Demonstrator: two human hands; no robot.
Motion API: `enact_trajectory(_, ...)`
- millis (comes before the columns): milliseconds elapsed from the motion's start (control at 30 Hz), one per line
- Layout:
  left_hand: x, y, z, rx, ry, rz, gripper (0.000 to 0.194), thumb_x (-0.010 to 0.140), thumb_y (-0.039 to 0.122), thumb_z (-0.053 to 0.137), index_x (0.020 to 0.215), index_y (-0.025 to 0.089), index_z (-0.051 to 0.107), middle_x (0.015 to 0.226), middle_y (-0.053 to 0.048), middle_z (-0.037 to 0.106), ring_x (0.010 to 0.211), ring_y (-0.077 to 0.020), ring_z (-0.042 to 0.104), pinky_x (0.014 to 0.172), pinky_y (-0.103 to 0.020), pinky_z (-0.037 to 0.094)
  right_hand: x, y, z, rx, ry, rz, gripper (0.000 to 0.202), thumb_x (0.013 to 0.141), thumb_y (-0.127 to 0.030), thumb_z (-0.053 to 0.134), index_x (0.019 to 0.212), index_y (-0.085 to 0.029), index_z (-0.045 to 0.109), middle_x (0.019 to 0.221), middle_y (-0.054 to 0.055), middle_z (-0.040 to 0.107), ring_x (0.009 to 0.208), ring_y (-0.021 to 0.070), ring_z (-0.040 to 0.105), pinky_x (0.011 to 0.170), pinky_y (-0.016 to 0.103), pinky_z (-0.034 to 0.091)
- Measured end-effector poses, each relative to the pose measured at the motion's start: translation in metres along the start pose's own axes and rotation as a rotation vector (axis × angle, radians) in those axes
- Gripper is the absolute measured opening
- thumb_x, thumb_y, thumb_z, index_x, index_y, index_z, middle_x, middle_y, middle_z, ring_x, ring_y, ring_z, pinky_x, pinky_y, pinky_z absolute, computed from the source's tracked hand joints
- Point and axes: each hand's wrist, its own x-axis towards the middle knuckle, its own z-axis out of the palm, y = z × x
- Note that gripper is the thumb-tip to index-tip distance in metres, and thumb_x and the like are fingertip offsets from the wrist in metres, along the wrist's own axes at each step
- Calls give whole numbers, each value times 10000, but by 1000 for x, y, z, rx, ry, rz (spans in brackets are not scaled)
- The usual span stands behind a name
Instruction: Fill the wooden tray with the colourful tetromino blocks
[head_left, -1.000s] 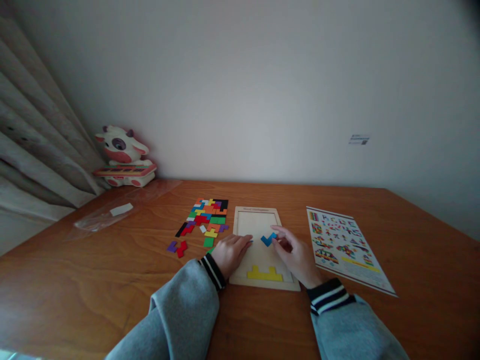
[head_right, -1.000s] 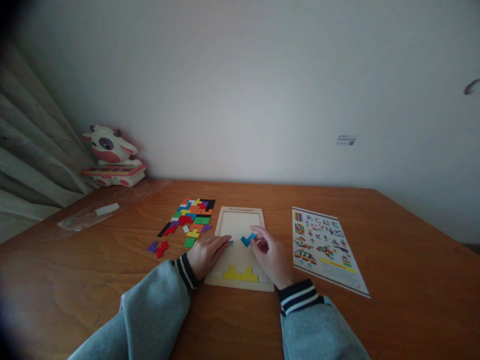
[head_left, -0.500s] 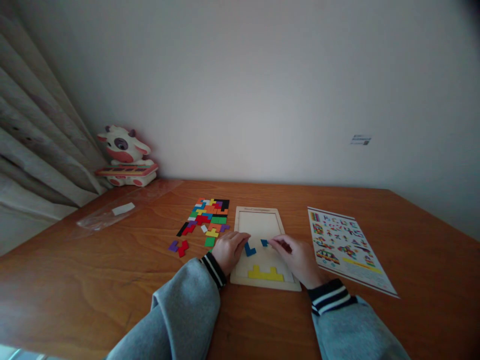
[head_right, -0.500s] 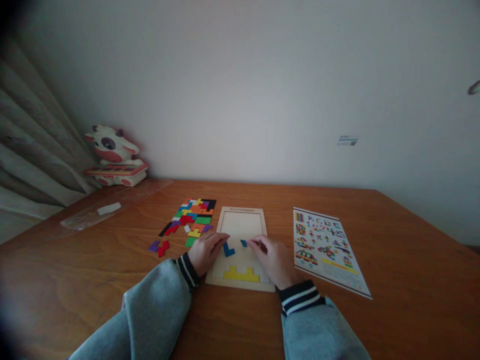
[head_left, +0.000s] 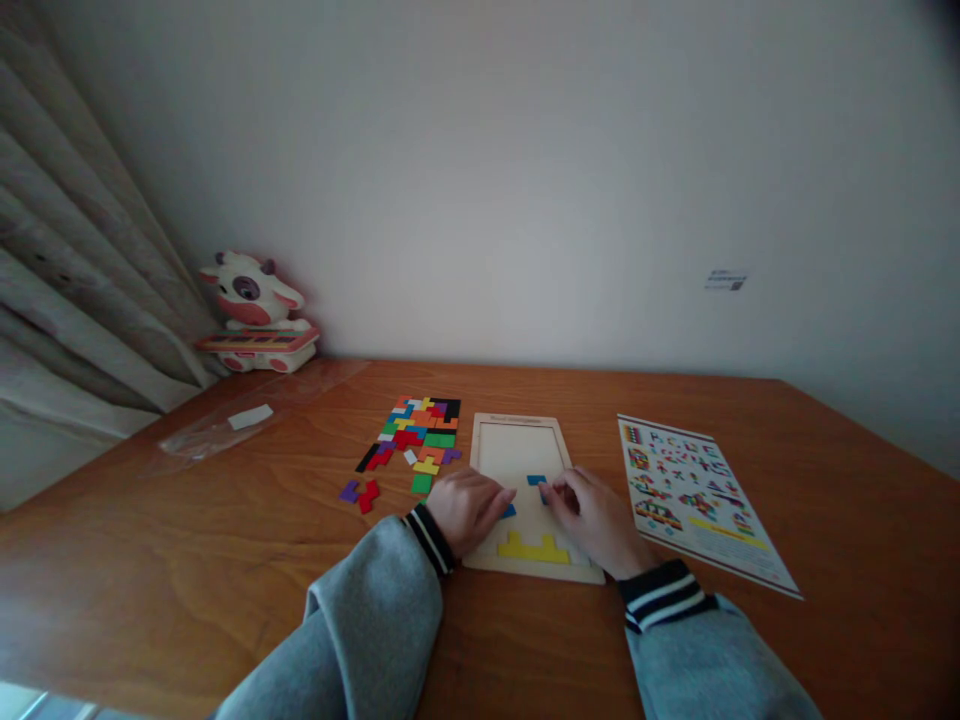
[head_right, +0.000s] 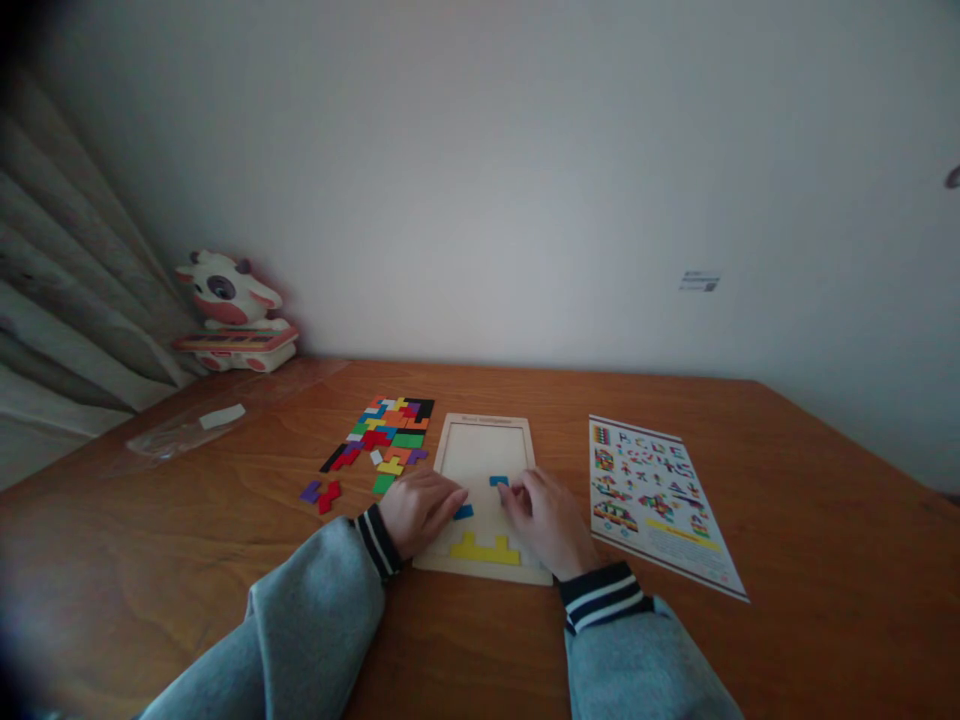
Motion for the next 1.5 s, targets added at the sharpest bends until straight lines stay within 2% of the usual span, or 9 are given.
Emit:
enact_trajectory(67, -2, 3, -2, -54, -45, 51, 384, 1016, 315, 382, 919, 175, 727, 891, -73, 748, 856, -195, 689, 833, -320, 538, 1, 1, -3, 78, -33, -57, 234, 961, -363, 483, 951, -218, 667, 912, 54, 669, 850, 200, 633, 782, 324, 487)
enact_trajectory(133, -5, 3, -2, -119, -75, 84, 408, 1025, 315, 350, 1001, 158, 726, 1022, -92, 743, 983, -199, 684, 913, -316, 529, 1, 3, -4, 106, -77, -103, 241, 959, -325, 483, 1064, -234, 680, 1006, 65, 666, 933, 214, 632, 853, 355, 492)
enact_trajectory(300, -7, 0, 4, -116, -162, 182, 434, 1024, 367, 323, 1182, 175, 678, 1241, -103, 654, 1161, -222, 589, 1032, -370, 470, 0, 3, -1, 57, -97, -99, 309, 939, -365, 529, 1189, -258, 676, 1031, 79, 639, 969, 235, 615, 879, 387, 496)
enact_trajectory(433, -7, 1, 5, -10, -189, 232, 444, 1008, 431, 325, 1250, 234, 640, 1282, -102, 604, 1135, -258, 544, 990, -437, 462, -1, -1, 0, 20, -98, -99, 330, 916, -408, 567, 1195, -272, 682, 1024, 81, 619, 969, 241, 602, 878, 398, 494)
enact_trajectory(633, -9, 2, 2, -9, -219, 235, 478, 1017, 440, 275, 1301, 224, 594, 1307, -84, 623, 1112, -257, 567, 960, -432, 468, -2, -2, -4, 41, -141, -103, 320, 928, -397, 546, 1202, -292, 676, 1043, 77, 598, 997, 239, 586, 907, 409, 480)
enact_trajectory(867, -12, -4, -1, -87, -214, 278, 365, 991, 396, 412, 1208, 239, 661, 1281, -72, 649, 1136, -227, 591, 992, -378, 480, -3, 4, -5, 82, -168, -122, 296, 897, -390, 606, 1172, -327, 697, 1038, 67, 602, 1014, 240, 587, 910, 402, 479)
enact_trajectory(1133, -15, -8, 1, -133, -201, 287, 286, 924, 383, 543, 1114, 262, 719, 1260, -56, 658, 1111, -245, 588, 977, -395, 489, -3, 2, -8, 100, -225, -112, 308, 857, -457, 652, 1133, -332, 706, 1059, 60, 585, 1044, 246, 575, 933, 411, 451)
enact_trajectory(1300, -13, -11, -1, -195, -165, 277, 285, 904, 313, 555, 1131, 216, 698, 1199, -84, 678, 1060, -220, 599, 964, -368, 495, -3, -1, -13, 114, -270, -105, 294, 872, -443, 637, 1134, -328, 703, 1074, 62, 576, 1066, 248, 558, 944, 422, 428)
enact_trajectory(1500, -13, -15, -1, -140, -171, 231, 295, 895, 389, 601, 1115, 220, 702, 1140, -77, 701, 1022, -225, 602, 940, -380, 492, -3, -4, -14, 102, -288, -89, 286, 863, -442, 646, 1126, -345, 705, 1091, 58, 582, 1079, 261, 551, 933, 436, 422)
